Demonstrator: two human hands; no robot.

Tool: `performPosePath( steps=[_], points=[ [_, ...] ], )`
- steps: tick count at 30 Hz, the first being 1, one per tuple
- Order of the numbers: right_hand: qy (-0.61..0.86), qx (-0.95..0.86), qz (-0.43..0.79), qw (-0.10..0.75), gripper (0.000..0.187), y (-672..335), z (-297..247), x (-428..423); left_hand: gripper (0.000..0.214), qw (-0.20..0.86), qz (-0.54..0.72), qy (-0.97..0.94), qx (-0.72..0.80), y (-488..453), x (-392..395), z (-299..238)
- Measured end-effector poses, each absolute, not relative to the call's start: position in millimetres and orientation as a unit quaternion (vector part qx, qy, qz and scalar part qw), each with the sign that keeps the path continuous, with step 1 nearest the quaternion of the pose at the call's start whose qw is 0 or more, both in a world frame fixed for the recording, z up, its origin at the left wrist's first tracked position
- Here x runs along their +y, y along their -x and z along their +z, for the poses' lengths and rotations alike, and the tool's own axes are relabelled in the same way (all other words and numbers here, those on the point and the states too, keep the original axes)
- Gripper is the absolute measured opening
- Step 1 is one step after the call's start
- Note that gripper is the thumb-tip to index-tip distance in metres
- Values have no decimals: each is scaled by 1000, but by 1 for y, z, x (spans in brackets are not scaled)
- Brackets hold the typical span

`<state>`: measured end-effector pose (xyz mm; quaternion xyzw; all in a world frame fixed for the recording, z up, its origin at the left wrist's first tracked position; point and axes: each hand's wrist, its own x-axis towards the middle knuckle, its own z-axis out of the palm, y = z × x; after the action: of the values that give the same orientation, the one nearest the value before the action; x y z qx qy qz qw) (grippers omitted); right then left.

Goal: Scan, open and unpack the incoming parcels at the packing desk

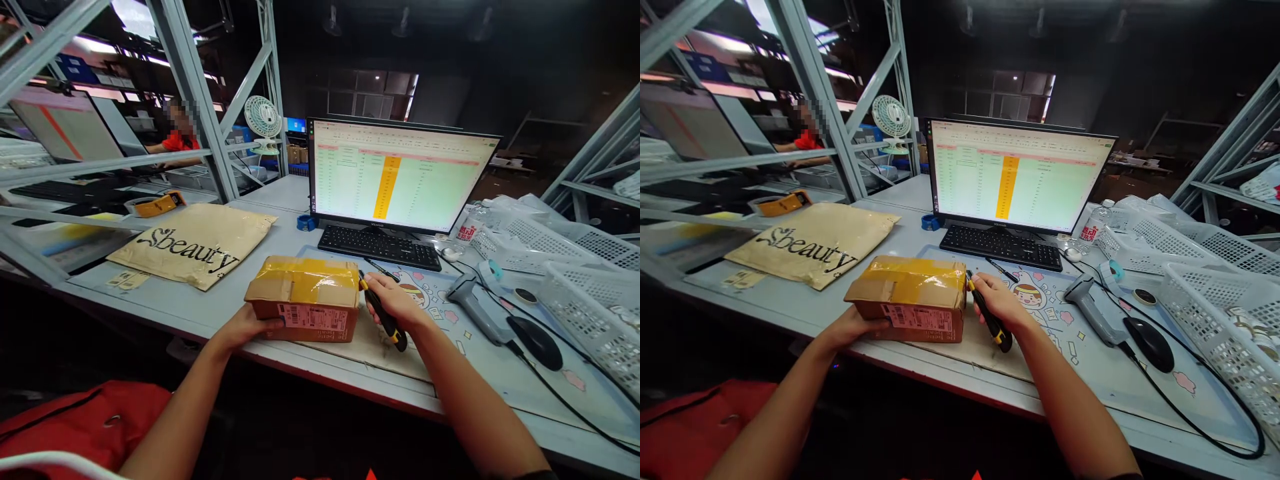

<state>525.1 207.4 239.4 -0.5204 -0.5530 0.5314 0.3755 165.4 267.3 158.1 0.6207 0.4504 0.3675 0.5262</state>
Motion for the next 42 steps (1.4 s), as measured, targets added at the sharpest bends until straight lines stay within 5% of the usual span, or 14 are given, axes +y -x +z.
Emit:
performPosePath(
  steps=[13,17,19,22,30,34,42],
  points=[
    [528,-553,521,378,55,-530,232,198,97,513,377,-617,461,-174,265,163],
    [631,-635,294,335,36,-545,223,213,100,512,411,-614,439,-185,263,161],
    [699,-661,151,227,28,-548,218,218,103,500,422,-619,434,-192,261,161],
    [723,-678,99,85,39,-551,215,218,107,465,475,-604,440,-204,259,163],
    [845,-506,-83,150,58,-681,223,170,91,449,584,-540,407,-230,260,167],
    [897,-437,-22,57,72,-725,205,151,91,439,602,-536,397,-243,260,176],
    [904,-427,1,24,59,-704,219,150,97,399,617,-563,377,-274,263,201]
  ],
)
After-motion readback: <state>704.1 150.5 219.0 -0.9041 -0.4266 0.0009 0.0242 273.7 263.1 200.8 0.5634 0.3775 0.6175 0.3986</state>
